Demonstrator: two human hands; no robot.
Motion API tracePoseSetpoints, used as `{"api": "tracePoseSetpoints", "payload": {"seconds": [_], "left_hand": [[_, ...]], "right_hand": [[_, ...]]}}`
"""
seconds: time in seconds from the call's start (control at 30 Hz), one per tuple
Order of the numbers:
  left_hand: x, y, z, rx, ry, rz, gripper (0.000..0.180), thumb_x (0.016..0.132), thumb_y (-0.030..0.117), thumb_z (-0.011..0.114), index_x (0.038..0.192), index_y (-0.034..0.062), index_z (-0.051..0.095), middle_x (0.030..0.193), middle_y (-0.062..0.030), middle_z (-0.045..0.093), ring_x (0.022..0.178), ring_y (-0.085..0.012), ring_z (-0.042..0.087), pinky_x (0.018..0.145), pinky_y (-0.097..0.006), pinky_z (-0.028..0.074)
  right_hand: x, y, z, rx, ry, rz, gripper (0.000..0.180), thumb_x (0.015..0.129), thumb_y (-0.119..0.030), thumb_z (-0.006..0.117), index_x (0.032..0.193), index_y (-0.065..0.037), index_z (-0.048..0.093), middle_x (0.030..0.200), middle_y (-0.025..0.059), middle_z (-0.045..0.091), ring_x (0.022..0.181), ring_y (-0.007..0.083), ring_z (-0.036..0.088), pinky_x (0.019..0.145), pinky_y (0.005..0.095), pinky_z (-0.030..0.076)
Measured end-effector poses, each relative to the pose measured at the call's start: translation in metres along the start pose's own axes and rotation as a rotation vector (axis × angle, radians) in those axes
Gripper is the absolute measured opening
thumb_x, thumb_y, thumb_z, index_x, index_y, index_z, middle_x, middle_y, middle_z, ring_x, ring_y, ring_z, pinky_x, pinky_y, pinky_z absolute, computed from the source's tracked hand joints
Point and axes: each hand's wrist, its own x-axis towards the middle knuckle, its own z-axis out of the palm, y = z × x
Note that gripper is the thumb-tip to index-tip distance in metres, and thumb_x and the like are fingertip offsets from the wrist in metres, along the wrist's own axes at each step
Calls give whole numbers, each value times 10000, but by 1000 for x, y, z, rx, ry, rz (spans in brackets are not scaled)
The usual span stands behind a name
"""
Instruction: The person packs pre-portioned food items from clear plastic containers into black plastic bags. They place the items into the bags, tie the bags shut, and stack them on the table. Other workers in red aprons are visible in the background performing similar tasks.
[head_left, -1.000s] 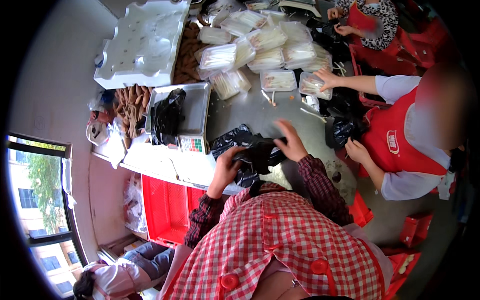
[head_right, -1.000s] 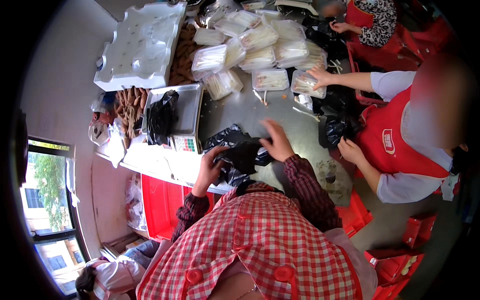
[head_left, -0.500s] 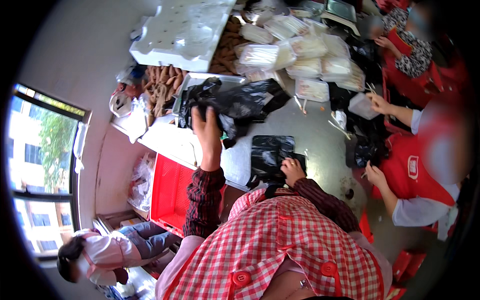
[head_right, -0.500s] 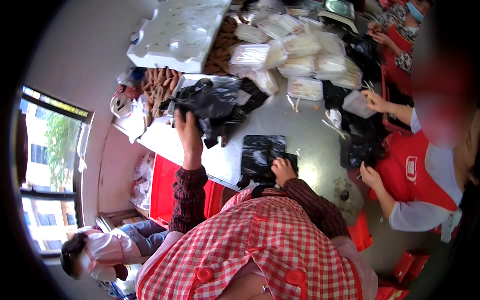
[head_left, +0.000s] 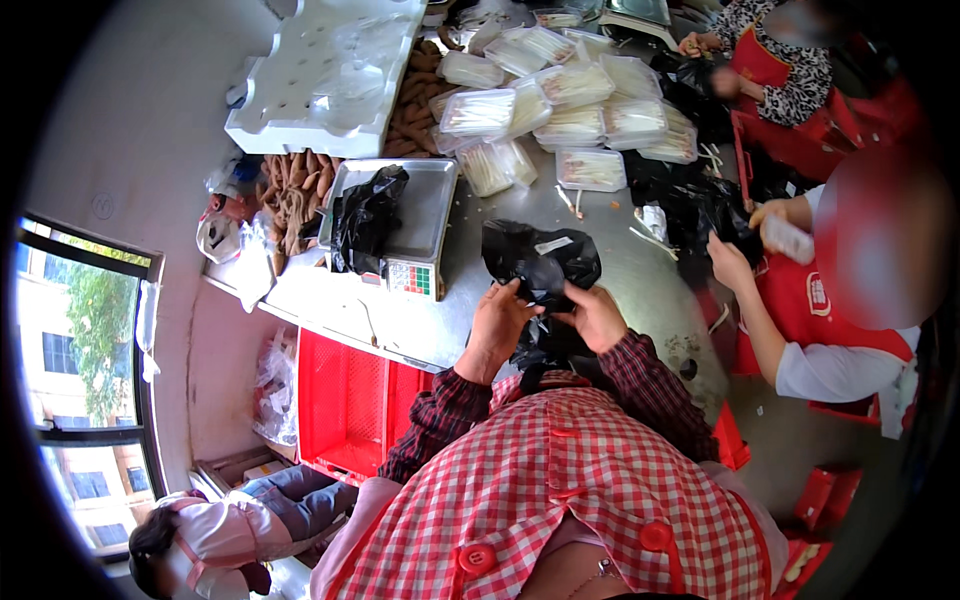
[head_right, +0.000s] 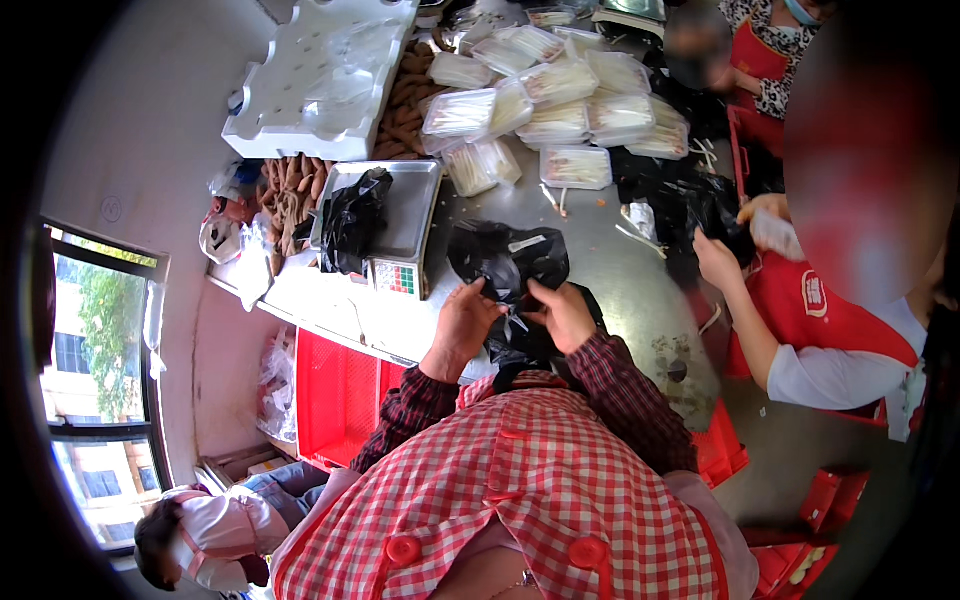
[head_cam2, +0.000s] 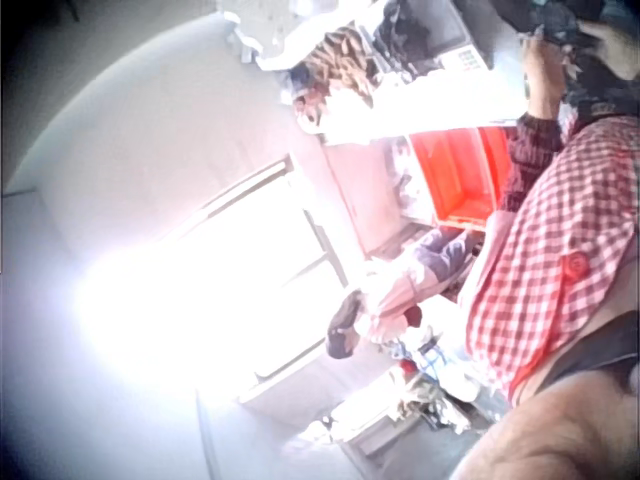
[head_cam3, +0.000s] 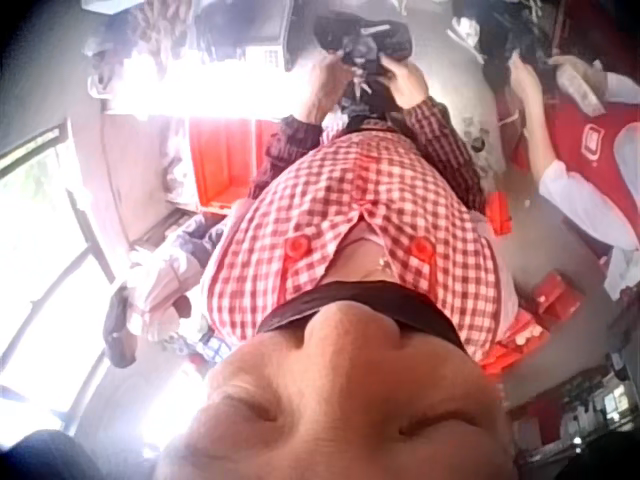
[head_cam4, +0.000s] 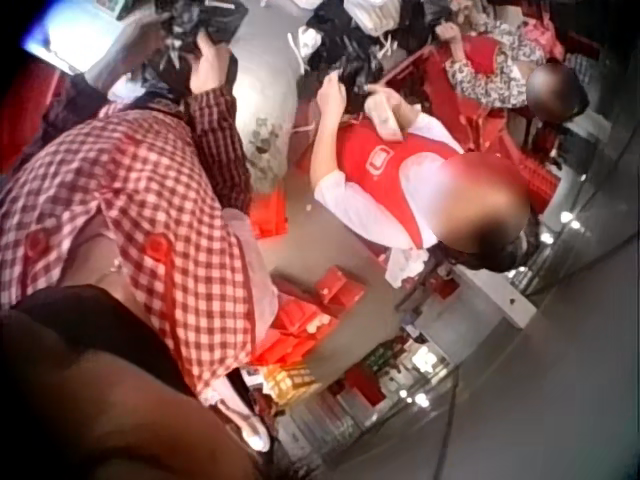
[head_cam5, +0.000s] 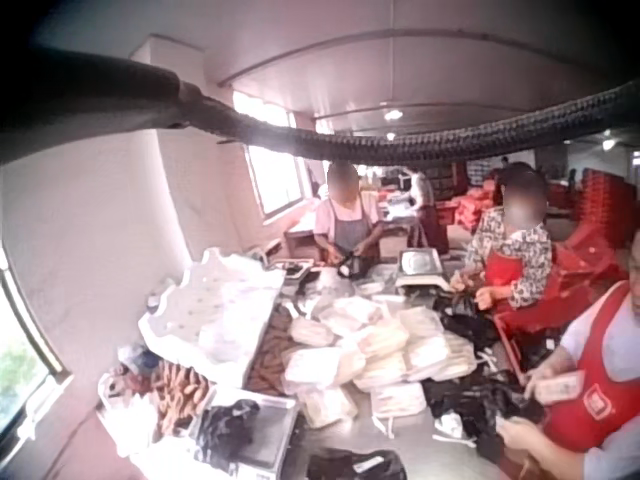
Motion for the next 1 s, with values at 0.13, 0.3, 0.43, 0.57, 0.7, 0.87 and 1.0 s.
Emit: {"api": "tracePoseSetpoints", "payload": {"seconds": [0.13,0.3,0.43,0.57,0.7,0.87,1.0], "left_hand": [[-1,13,-25,199,-277,44,329,863,157,517,1165,29,490,1144,-151,554,1108,-291,528,949,-468,420],[-4,40,1,98,-159,-405,586,911,487,435,1269,23,446,1176,-144,557,1108,-253,526,935,-447,409],[13,15,-20,265,-67,-323,183,874,165,610,1008,41,591,859,-58,634,718,-167,617,622,-302,527],[10,20,7,259,-24,167,136,886,90,578,1006,26,575,913,-41,639,775,-135,614,670,-279,518],[6,22,21,402,-34,472,167,896,68,561,1051,5,560,985,-37,631,826,-108,598,718,-256,498],[2,5,14,699,-44,630,230,893,42,567,1113,-19,534,1041,-28,613,922,-90,549,806,-232,439],[1,0,13,710,-64,657,278,881,10,571,1153,-9,516,1068,-38,603,931,-99,547,813,-227,428]], "right_hand": [[2,-37,-2,-351,26,-444,127,860,-69,587,978,-39,553,781,-14,555,627,72,511,590,217,417],[-6,-88,2,-764,-475,-216,356,827,-96,624,1155,-14,512,823,-8,567,623,51,484,579,211,420],[8,-108,-10,-950,-430,-98,375,840,-124,625,1179,-13,510,911,-13,579,753,57,508,681,224,443],[22,-89,-11,-194,240,-591,329,893,-244,580,1166,-66,530,903,-5,589,816,80,543,728,259,434],[4,-17,-52,65,314,-120,459,910,-523,438,758,-106,552,699,28,571,672,160,557,660,307,447],[-8,-6,13,-97,164,-301,463,928,-491,417,867,-72,604,806,32,625,763,150,598,686,308,472],[4,-28,8,-207,159,-255,241,919,-303,532,924,-81,623,839,-10,630,754,88,582,637,248,457]]}}
